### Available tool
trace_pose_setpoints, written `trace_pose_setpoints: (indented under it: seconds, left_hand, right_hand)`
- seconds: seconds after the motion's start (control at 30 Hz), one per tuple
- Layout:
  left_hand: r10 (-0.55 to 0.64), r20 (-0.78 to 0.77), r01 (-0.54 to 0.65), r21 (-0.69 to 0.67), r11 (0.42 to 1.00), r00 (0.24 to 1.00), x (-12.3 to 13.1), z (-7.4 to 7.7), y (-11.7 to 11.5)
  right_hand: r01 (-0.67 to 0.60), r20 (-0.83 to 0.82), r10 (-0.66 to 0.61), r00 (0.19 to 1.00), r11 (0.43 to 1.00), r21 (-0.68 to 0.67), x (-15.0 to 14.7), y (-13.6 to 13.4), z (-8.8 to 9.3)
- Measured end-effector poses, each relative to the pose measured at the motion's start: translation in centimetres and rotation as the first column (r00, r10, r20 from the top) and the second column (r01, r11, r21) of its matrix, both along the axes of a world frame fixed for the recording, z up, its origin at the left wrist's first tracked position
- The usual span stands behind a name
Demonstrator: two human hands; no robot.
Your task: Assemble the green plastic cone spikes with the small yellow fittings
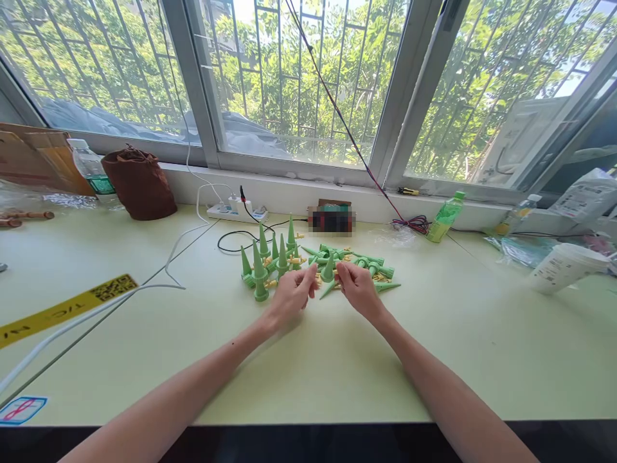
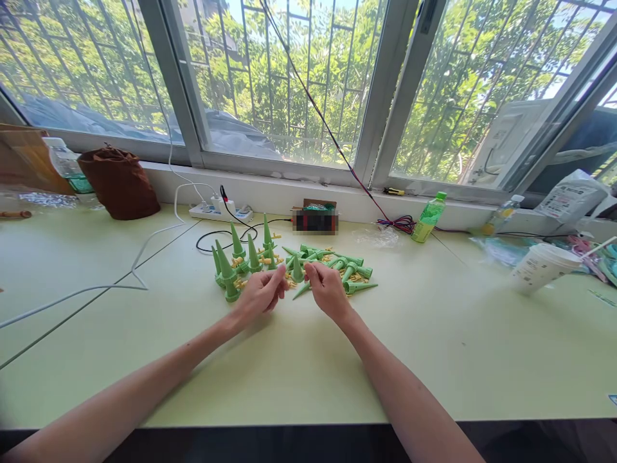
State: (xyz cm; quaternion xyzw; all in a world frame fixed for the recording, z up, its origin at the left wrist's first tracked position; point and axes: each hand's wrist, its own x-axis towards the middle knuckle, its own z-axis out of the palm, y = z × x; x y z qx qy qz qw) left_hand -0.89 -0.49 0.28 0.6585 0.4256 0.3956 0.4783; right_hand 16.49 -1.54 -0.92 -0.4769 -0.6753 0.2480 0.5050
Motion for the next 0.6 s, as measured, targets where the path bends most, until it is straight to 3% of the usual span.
trace_pose_setpoints:
  seconds: [0.13,0.23,0.4,0.6]
  left_hand:
    - [-0.129,0.084,0.149,-0.332,0.931,0.988,0.0,0.2,0.2]
    - [-0.141,0.18,0.203,-0.394,0.897,0.973,-0.1,0.1,0.3]
    - [-0.184,0.286,0.28,-0.342,0.897,0.94,-0.3,-0.2,0.3]
    - [-0.116,0.176,0.122,-0.023,0.992,0.978,-0.3,0.0,0.0]
  right_hand:
    - [-0.112,0.126,0.108,0.986,0.993,0.025,0.0,-0.5,0.4]
    - [-0.135,0.151,0.13,0.98,0.991,0.021,0.0,-0.6,0.5]
    - [-0.111,0.112,0.11,0.988,0.994,0.004,0.1,-0.4,0.2]
    - [-0.098,-0.007,0.098,0.995,0.991,-0.092,-0.2,0.1,-0.7]
